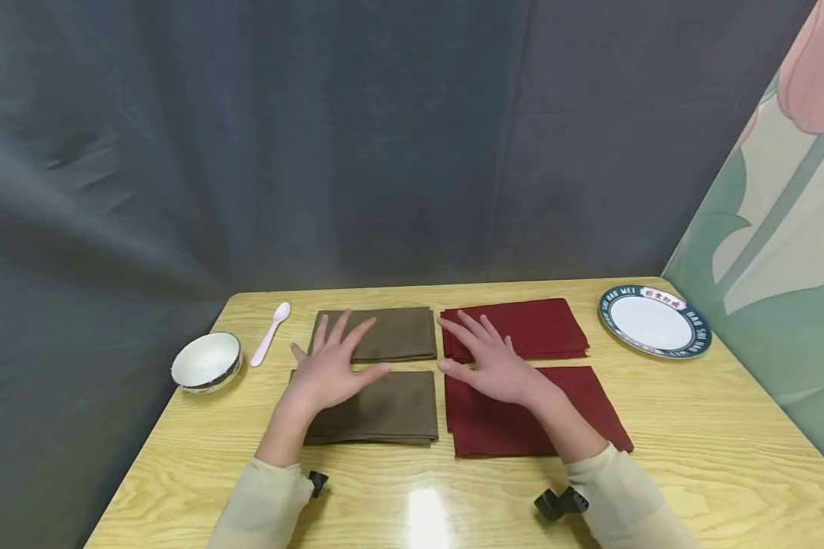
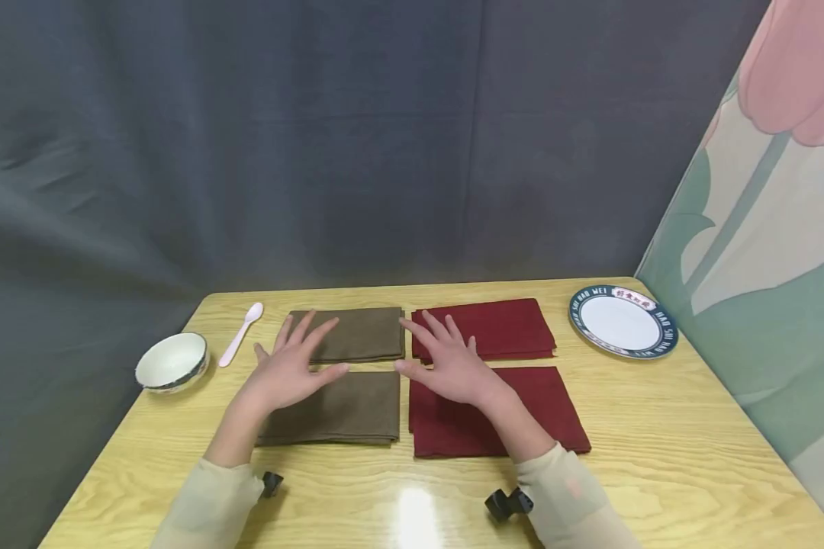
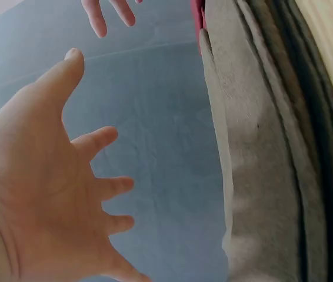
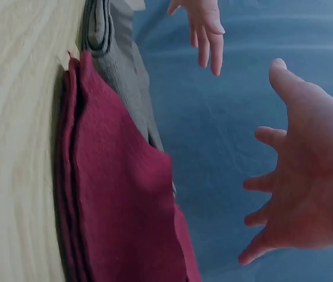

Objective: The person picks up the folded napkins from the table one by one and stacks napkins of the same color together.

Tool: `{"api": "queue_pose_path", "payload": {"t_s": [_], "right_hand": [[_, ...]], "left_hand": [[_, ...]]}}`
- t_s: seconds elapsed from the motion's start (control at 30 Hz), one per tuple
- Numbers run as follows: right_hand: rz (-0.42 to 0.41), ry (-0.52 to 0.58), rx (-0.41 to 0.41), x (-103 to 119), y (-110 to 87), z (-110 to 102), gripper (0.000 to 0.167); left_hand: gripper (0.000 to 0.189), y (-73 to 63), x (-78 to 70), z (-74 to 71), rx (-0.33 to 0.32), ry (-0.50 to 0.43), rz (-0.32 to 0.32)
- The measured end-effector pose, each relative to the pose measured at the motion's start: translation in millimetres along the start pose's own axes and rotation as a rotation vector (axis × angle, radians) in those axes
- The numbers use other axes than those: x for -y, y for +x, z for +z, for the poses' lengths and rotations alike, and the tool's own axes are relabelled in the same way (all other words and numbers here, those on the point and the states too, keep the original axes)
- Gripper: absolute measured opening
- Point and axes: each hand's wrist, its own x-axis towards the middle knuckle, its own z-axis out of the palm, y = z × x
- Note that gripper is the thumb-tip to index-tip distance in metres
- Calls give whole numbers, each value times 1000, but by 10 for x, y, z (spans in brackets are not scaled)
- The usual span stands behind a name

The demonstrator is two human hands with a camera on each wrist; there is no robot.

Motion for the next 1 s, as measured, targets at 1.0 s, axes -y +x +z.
{"api": "queue_pose_path", "payload": {"t_s": [1.0], "right_hand": [[53, 360, 55, 233, -39, 463, 76]], "left_hand": [[76, -359, 576, 53, 75, -309, 51]]}}
